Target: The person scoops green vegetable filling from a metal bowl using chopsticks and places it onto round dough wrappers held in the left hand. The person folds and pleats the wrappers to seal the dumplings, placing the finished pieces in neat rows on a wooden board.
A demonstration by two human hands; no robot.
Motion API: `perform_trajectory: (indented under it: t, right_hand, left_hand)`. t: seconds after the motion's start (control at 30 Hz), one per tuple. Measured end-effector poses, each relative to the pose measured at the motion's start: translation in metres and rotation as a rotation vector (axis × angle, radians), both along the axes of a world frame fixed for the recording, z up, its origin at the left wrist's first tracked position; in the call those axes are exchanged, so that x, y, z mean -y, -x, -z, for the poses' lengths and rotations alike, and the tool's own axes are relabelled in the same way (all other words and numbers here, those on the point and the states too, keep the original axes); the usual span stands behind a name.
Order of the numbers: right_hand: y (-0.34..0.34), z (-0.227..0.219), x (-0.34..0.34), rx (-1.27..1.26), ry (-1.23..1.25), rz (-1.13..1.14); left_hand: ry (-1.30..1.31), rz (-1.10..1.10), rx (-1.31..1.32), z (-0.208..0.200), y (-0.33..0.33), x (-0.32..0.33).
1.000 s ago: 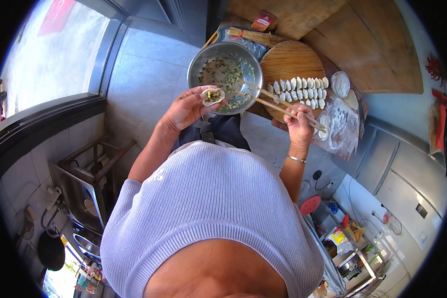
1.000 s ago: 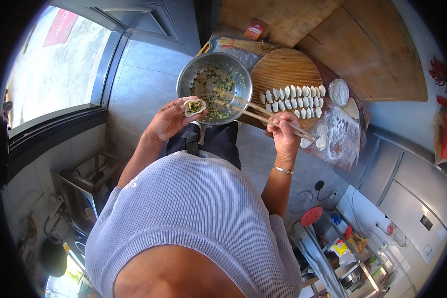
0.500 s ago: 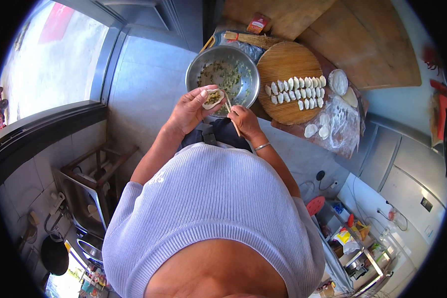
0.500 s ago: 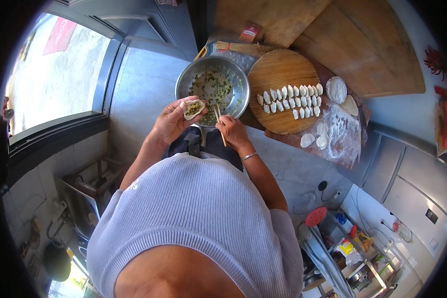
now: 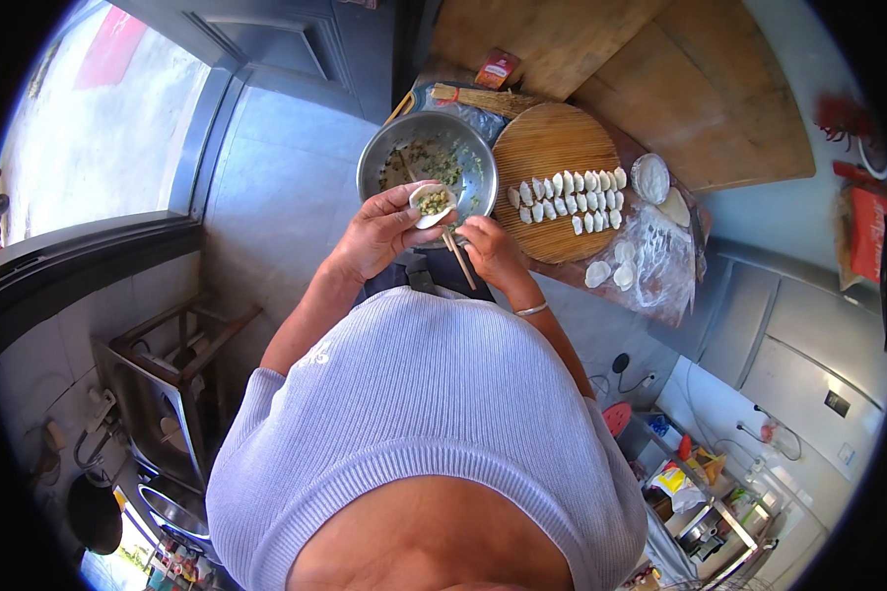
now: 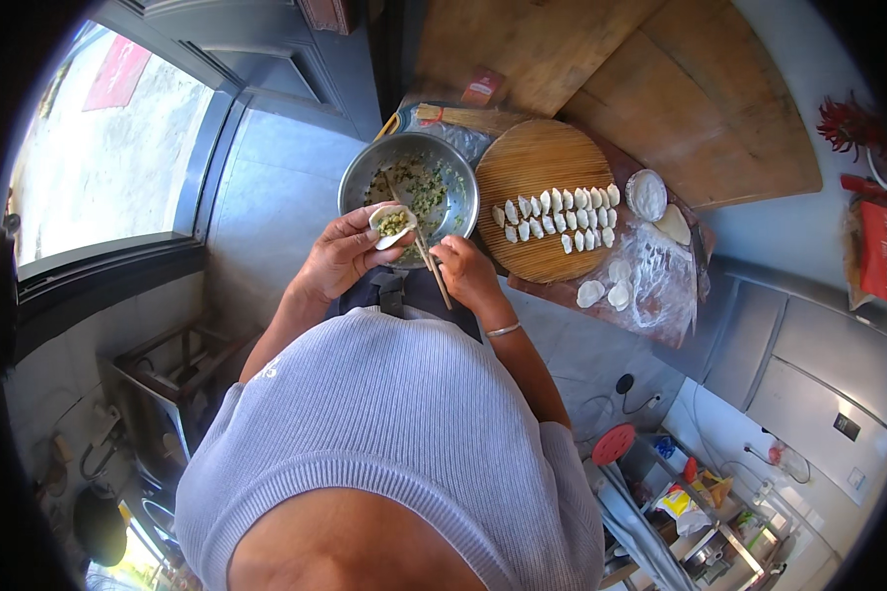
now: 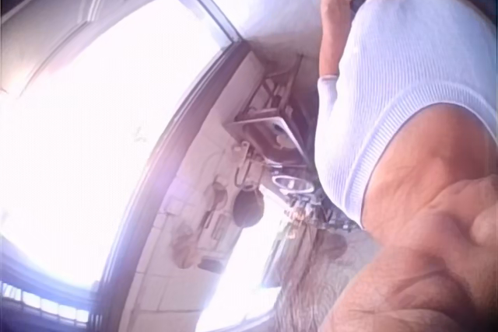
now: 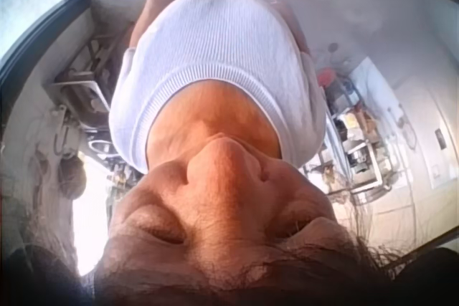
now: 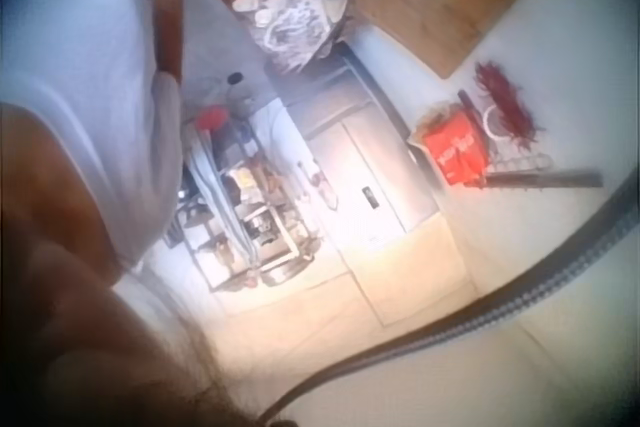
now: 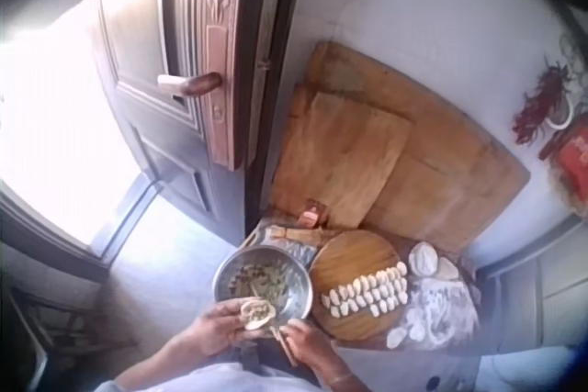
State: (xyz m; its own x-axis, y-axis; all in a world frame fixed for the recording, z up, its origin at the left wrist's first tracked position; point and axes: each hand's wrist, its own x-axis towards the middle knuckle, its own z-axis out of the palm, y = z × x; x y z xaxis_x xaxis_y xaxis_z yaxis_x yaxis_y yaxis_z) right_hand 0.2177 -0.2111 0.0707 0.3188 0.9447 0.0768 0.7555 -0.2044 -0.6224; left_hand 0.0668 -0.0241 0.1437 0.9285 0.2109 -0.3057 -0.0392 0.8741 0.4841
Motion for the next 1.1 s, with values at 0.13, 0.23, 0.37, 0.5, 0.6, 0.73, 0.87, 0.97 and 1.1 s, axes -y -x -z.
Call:
perform_trajectory:
  t: [0.13, 0.23, 0.37, 0.5, 0.6, 0.73, 0.87, 0.97, 1.1]
  right_hand:
    - [0.005, -0.064, -0.012, -0.053, -0.308, 0.152]
    - [0.015, -0.100, -0.024, 0.094, -0.465, 0.108]
    - [0.022, -0.110, -0.040, 0.283, -0.569, 0.005]
    - [0.018, -0.107, -0.043, 0.199, -0.577, 0.022]
    - [0.016, -0.108, -0.047, -0.023, -0.602, 0.181]
    - [0.008, -0.100, -0.045, -0.230, -0.577, 0.296]
    - [0.014, -0.098, -0.041, -0.389, -0.493, 0.297]
    - [0.019, -0.105, -0.039, -0.433, -0.443, 0.353]
    - [0.016, -0.111, -0.035, -0.371, -0.413, 0.336]
  left_hand:
    - [0.023, -0.019, 0.021, -0.008, -0.008, 0.006]
    - [0.043, -0.021, 0.042, -0.005, -0.012, 0.013]
    - [-0.014, 0.018, 0.044, 0.000, -0.017, 0.021]
    - [0.054, 0.033, 0.075, 0.003, -0.018, 0.025]
    - [0.060, 0.019, 0.094, -0.008, -0.018, 0.030]
    - [-0.216, 0.021, 0.128, -0.013, -0.019, 0.035]
    - [-0.387, -0.038, 0.120, 0.002, -0.020, 0.039]
    - [-0.436, -0.099, 0.105, 0.001, -0.024, 0.044]
    - [-0.405, -0.109, 0.077, -0.003, -0.028, 0.047]
